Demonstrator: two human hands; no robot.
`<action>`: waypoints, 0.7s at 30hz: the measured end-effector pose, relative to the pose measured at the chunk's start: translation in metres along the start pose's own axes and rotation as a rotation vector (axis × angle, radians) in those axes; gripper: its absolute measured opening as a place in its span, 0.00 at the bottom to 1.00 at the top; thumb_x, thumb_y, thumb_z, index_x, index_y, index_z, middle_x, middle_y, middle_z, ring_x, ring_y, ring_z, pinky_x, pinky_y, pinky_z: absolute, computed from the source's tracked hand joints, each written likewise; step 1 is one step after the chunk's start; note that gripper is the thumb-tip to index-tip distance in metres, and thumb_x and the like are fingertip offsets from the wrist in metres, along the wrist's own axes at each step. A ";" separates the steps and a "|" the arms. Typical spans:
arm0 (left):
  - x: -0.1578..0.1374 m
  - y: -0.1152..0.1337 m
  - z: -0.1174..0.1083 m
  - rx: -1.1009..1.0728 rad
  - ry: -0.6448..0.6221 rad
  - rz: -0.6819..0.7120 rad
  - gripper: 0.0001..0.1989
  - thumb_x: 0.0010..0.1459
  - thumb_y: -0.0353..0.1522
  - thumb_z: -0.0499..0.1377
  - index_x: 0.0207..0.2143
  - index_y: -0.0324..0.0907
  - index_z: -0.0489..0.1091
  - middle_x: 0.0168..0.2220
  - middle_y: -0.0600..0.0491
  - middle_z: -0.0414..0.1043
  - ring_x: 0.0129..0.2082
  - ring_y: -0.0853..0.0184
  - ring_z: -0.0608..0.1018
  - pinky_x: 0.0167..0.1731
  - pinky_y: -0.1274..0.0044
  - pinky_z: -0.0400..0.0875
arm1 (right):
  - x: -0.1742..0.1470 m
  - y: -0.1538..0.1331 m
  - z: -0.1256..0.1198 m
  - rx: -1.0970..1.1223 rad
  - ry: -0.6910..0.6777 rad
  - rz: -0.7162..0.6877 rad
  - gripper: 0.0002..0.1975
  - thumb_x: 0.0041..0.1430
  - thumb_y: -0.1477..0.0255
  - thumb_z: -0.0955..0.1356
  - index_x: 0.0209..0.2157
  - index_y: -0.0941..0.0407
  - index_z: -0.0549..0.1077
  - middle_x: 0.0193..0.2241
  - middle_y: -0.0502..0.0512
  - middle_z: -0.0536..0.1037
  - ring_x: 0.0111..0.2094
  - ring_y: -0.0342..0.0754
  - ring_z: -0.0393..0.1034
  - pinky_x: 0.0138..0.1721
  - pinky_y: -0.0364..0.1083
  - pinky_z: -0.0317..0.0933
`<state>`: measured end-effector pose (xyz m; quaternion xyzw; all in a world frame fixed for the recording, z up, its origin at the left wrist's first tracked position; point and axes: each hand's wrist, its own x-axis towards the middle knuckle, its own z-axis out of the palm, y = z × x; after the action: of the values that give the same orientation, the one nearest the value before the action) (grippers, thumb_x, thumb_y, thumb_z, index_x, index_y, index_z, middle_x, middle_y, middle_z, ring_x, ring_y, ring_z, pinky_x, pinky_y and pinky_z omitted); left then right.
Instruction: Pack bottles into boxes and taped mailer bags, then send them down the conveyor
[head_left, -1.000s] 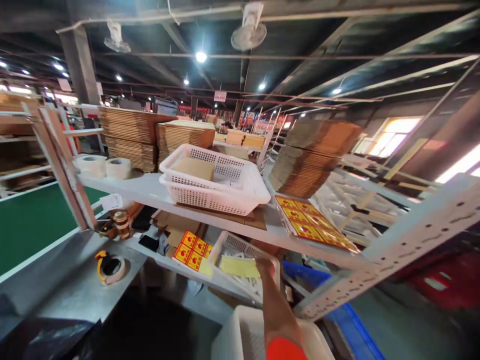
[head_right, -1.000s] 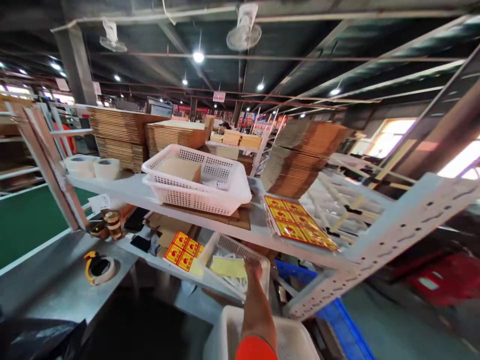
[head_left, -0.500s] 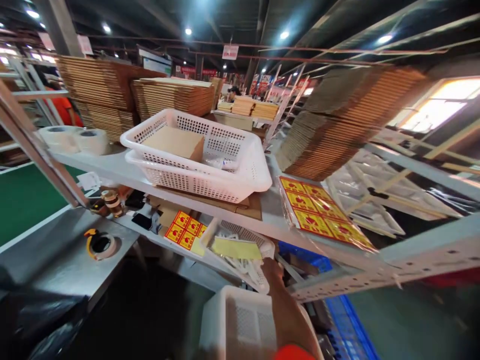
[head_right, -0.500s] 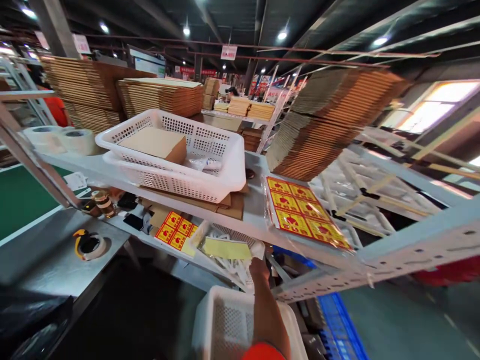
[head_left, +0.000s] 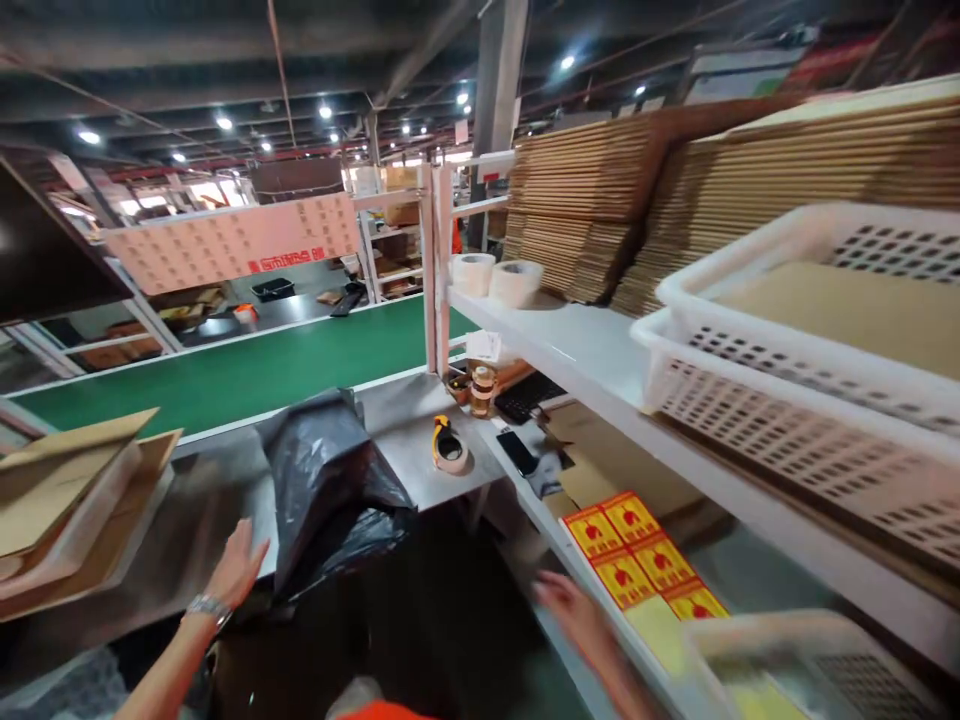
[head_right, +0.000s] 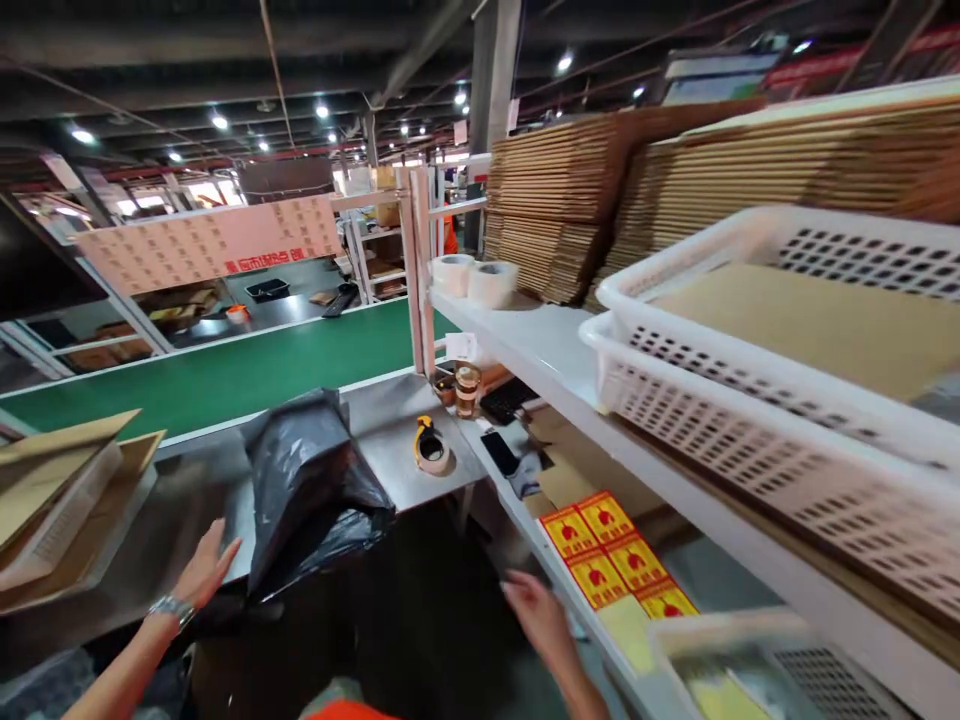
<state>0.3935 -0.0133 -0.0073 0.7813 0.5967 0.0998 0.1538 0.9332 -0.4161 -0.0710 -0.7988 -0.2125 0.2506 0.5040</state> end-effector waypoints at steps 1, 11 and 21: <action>0.015 0.010 0.008 -0.012 0.018 0.082 0.42 0.68 0.48 0.49 0.73 0.26 0.61 0.77 0.29 0.60 0.79 0.42 0.62 0.77 0.50 0.61 | 0.011 -0.010 0.050 0.061 -0.085 0.000 0.28 0.40 0.45 0.73 0.38 0.49 0.83 0.28 0.62 0.87 0.37 0.67 0.85 0.46 0.62 0.79; 0.133 0.184 0.073 0.109 -0.132 0.945 0.42 0.68 0.31 0.55 0.81 0.33 0.50 0.83 0.36 0.42 0.83 0.45 0.48 0.80 0.48 0.52 | 0.084 -0.074 0.267 0.124 -0.222 -0.004 0.20 0.37 0.57 0.77 0.33 0.52 0.83 0.31 0.54 0.85 0.39 0.62 0.81 0.54 0.62 0.75; 0.175 0.155 0.183 -0.172 -0.447 1.178 0.49 0.57 0.22 0.53 0.82 0.37 0.47 0.83 0.40 0.42 0.84 0.49 0.45 0.81 0.47 0.46 | 0.083 -0.125 0.248 0.188 -0.178 0.326 0.25 0.44 0.60 0.83 0.17 0.51 0.66 0.12 0.47 0.66 0.14 0.43 0.61 0.15 0.41 0.53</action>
<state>0.6427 0.0959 -0.1269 0.9653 0.0100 0.0500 0.2562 0.8349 -0.1432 -0.0631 -0.7469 -0.1000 0.4170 0.5083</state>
